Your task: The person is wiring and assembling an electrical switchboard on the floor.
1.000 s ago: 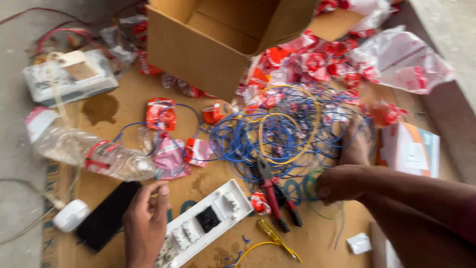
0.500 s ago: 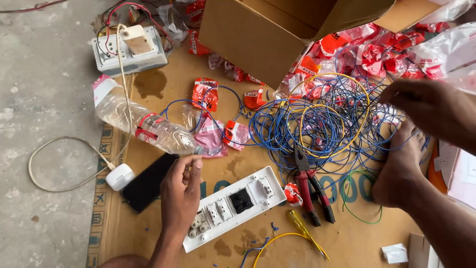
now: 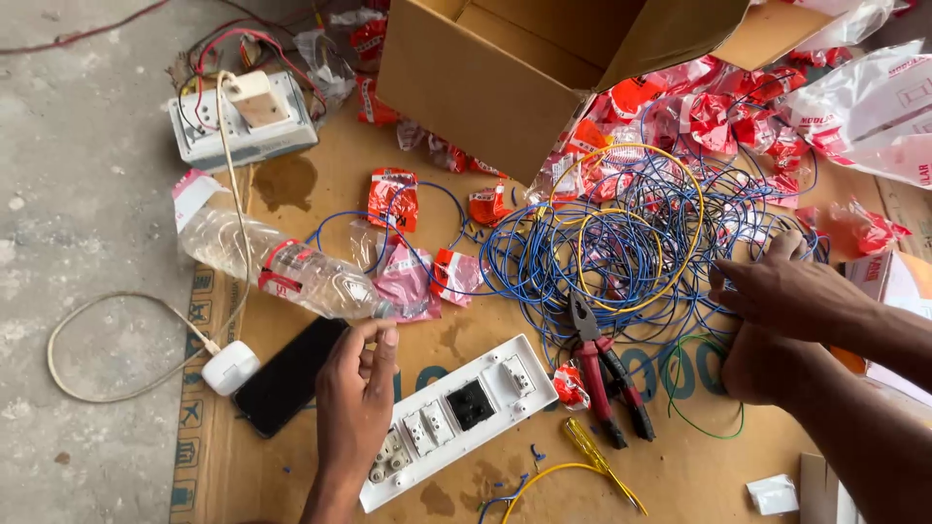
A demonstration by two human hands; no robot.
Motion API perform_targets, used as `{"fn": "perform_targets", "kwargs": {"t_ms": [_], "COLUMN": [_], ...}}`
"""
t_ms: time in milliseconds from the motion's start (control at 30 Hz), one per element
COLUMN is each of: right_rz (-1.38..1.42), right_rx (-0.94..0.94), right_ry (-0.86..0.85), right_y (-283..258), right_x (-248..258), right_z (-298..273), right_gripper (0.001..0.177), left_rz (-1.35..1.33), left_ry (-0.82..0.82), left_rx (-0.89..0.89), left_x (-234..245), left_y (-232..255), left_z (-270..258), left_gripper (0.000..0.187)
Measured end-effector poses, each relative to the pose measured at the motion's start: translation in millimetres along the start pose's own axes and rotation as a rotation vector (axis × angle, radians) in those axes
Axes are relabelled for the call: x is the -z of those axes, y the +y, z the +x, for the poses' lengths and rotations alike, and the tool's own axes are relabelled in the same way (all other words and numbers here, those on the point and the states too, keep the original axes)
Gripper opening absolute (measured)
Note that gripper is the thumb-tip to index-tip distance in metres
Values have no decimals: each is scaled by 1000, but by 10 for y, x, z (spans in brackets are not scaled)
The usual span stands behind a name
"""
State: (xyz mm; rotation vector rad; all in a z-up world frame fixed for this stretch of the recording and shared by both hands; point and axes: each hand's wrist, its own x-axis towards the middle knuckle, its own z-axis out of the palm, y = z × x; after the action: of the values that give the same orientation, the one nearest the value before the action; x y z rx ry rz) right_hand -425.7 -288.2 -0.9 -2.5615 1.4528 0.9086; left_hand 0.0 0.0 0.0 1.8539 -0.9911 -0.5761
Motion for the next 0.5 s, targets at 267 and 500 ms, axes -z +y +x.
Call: {"fn": "perform_targets", "kwargs": {"t_ms": [267, 500], "right_rz": [-267, 153], "right_rx": [444, 51], "right_ry": [341, -13], "right_y": [388, 177], "right_x": [-622, -571], "right_z": [251, 51], "right_gripper": [43, 27], "left_rz": [-9, -325], "left_ry": [55, 119], "left_rx": [-27, -118], "left_x": [30, -15], "left_y": [-1, -1245], "left_z": [-25, -199], "left_gripper": [34, 35]}}
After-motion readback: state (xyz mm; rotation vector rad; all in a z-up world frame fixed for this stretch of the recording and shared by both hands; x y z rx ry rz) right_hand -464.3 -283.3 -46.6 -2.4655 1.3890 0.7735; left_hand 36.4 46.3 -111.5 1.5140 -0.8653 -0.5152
